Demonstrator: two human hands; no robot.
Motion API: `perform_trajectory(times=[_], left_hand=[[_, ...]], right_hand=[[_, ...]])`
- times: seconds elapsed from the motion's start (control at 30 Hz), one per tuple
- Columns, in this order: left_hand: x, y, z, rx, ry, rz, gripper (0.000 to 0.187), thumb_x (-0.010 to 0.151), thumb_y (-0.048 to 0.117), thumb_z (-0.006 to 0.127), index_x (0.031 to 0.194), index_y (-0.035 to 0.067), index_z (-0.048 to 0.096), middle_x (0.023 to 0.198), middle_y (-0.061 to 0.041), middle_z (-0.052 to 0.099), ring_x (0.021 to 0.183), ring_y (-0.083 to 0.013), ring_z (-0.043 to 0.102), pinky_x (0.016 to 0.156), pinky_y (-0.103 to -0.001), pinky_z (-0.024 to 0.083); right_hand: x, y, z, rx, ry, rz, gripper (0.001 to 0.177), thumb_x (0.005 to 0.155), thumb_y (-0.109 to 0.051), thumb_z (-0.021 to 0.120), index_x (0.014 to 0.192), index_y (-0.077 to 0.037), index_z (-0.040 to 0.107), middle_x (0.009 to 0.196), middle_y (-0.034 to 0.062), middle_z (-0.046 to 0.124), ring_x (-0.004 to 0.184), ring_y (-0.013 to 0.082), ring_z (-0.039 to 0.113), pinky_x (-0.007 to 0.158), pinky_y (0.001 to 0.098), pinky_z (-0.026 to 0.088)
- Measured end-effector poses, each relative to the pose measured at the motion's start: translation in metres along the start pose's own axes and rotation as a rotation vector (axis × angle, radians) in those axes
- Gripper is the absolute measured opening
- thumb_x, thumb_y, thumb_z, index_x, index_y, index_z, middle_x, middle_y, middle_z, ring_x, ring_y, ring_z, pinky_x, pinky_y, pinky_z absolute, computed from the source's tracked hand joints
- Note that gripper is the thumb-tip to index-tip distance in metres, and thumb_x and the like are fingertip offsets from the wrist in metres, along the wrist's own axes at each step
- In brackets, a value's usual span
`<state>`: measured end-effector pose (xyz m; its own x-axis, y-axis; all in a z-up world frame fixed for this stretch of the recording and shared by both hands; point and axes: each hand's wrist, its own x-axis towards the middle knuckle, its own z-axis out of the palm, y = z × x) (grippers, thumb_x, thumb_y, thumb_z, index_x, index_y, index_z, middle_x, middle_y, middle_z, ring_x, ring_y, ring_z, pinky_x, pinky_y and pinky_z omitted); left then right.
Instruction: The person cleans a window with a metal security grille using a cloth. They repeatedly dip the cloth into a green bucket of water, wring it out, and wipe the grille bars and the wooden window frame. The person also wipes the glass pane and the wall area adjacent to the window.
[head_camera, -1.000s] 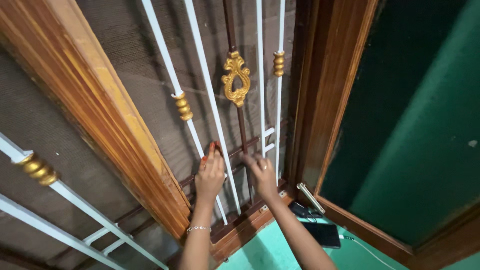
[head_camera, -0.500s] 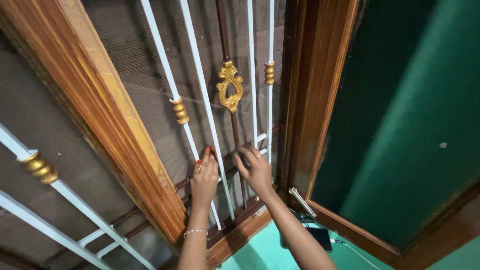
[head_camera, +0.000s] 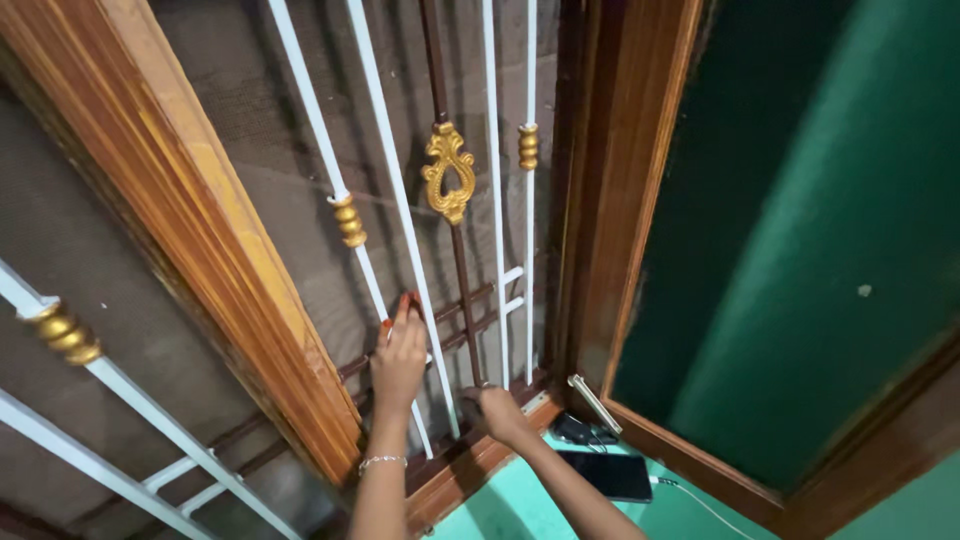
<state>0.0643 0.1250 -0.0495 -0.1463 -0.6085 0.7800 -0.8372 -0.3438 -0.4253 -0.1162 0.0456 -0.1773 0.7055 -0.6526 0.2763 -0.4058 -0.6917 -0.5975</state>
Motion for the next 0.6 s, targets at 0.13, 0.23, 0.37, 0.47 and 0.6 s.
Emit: perform_trajectory(times=[0.13,0.23,0.37,0.47,0.6], left_hand=[[0.003,-0.001,0.0,0.098,0.057,-0.012,0.024,0.097,0.012,0.054,0.113,0.011,0.071,0.138,0.0,0.064,0.148,-0.0156,0.044,0.125,-0.041,0.008],[0.001,0.001,-0.003,0.07,-0.038,-0.025,0.027,0.097,0.014,0.052,0.117,0.013,0.07,0.142,0.002,0.063,0.148,-0.0146,0.043,0.127,-0.039,0.005],[0.006,0.003,-0.005,0.145,0.04,-0.055,0.034,0.096,0.014,0.05,0.124,0.011,0.07,0.144,0.004,0.061,0.148,-0.0126,0.041,0.125,-0.041,0.008],[0.001,0.009,-0.003,0.08,0.06,-0.088,0.034,0.097,0.015,0.05,0.124,0.009,0.07,0.143,0.002,0.061,0.148,-0.0138,0.042,0.123,-0.041,0.013],[0.0,0.007,0.004,0.01,0.035,-0.09,0.032,0.097,0.014,0.052,0.121,0.008,0.072,0.141,0.002,0.062,0.146,-0.0149,0.045,0.123,-0.04,0.019]], right_hand=[[0.022,-0.037,-0.037,0.153,0.328,-0.108,0.041,0.083,-0.014,0.075,0.121,-0.003,0.068,0.114,0.0247,0.07,0.099,0.039,0.069,0.085,0.0459,0.055],[0.035,-0.073,-0.074,0.302,0.607,-0.138,0.036,0.091,-0.012,0.069,0.126,-0.005,0.067,0.111,0.0188,0.071,0.099,0.035,0.071,0.085,0.041,0.056],[0.037,-0.091,-0.059,0.703,0.676,-0.244,0.027,0.108,-0.002,0.052,0.129,-0.004,0.069,0.122,0.0184,0.069,0.108,0.0373,0.066,0.096,0.0389,0.051],[0.014,-0.081,-0.018,0.487,0.531,-0.166,0.047,0.092,0.009,0.051,0.134,-0.009,0.066,0.124,0.0193,0.062,0.099,0.037,0.066,0.085,0.0374,0.052],[-0.002,-0.036,0.014,0.301,0.364,-0.057,0.065,0.076,0.015,0.054,0.133,-0.014,0.064,0.113,0.0189,0.063,0.095,0.039,0.066,0.08,0.0375,0.053]])
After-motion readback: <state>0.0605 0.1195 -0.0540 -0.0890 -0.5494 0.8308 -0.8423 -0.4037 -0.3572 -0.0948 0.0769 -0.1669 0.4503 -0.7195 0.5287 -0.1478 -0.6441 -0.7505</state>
